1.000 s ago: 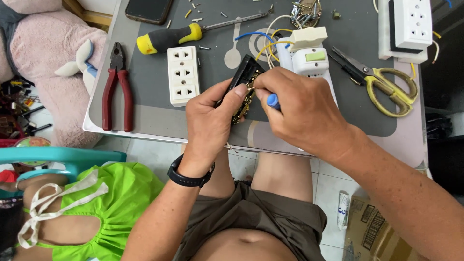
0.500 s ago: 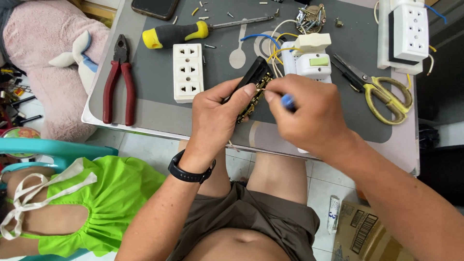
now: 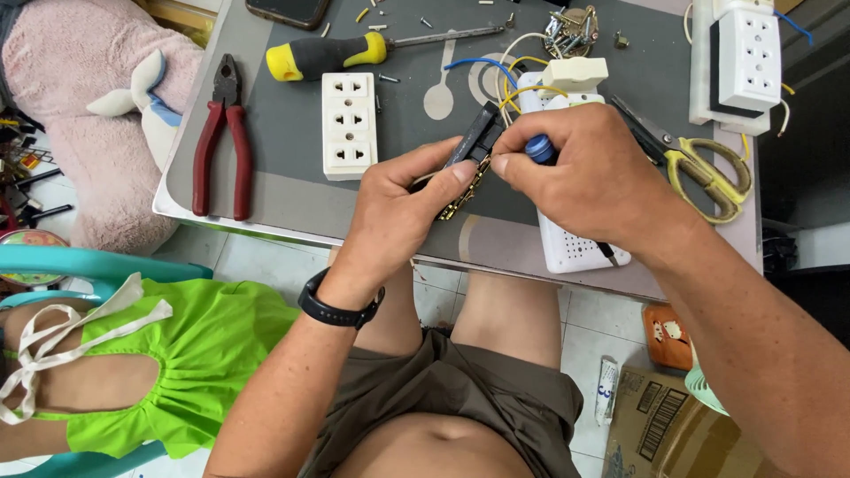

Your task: The person is disassembling an electrical switch panel, installing a new component, and connecting wires using a screwdriver.

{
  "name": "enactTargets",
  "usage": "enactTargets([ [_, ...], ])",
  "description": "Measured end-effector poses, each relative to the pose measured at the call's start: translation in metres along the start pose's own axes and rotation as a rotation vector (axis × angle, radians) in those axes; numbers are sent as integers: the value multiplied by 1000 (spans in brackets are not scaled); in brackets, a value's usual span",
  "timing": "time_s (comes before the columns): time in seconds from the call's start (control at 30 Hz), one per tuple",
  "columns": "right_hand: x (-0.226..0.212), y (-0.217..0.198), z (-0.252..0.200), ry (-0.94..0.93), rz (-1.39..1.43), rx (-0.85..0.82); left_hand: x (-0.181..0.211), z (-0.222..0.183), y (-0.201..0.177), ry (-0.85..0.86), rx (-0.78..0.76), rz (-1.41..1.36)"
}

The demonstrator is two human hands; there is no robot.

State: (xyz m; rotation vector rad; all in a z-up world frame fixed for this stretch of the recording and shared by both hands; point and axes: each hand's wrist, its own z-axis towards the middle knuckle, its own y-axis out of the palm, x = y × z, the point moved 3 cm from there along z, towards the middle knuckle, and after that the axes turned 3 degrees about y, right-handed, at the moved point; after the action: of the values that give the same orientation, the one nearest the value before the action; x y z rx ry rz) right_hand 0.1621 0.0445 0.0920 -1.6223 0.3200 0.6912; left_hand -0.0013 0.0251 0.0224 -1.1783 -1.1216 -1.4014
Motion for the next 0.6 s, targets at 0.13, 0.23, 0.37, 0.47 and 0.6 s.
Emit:
enactTargets([
  [0.13, -5, 1, -3, -56, -12, 74, -8, 2, -2, -20, 18, -89],
  [0.23, -3, 2, -3, -24, -27, 54, -12, 3, -3, -50, 26, -154],
  [0.37, -6, 0, -6, -51, -17, 37, -13, 5, -6, -17, -58, -254],
  [0.47, -11, -1, -6, -178, -3, 35, -10, 8, -9, -61, -137, -218],
  [0.6, -9, 2, -5, -181, -91, 67, -6, 9, -12, -60, -238, -194],
])
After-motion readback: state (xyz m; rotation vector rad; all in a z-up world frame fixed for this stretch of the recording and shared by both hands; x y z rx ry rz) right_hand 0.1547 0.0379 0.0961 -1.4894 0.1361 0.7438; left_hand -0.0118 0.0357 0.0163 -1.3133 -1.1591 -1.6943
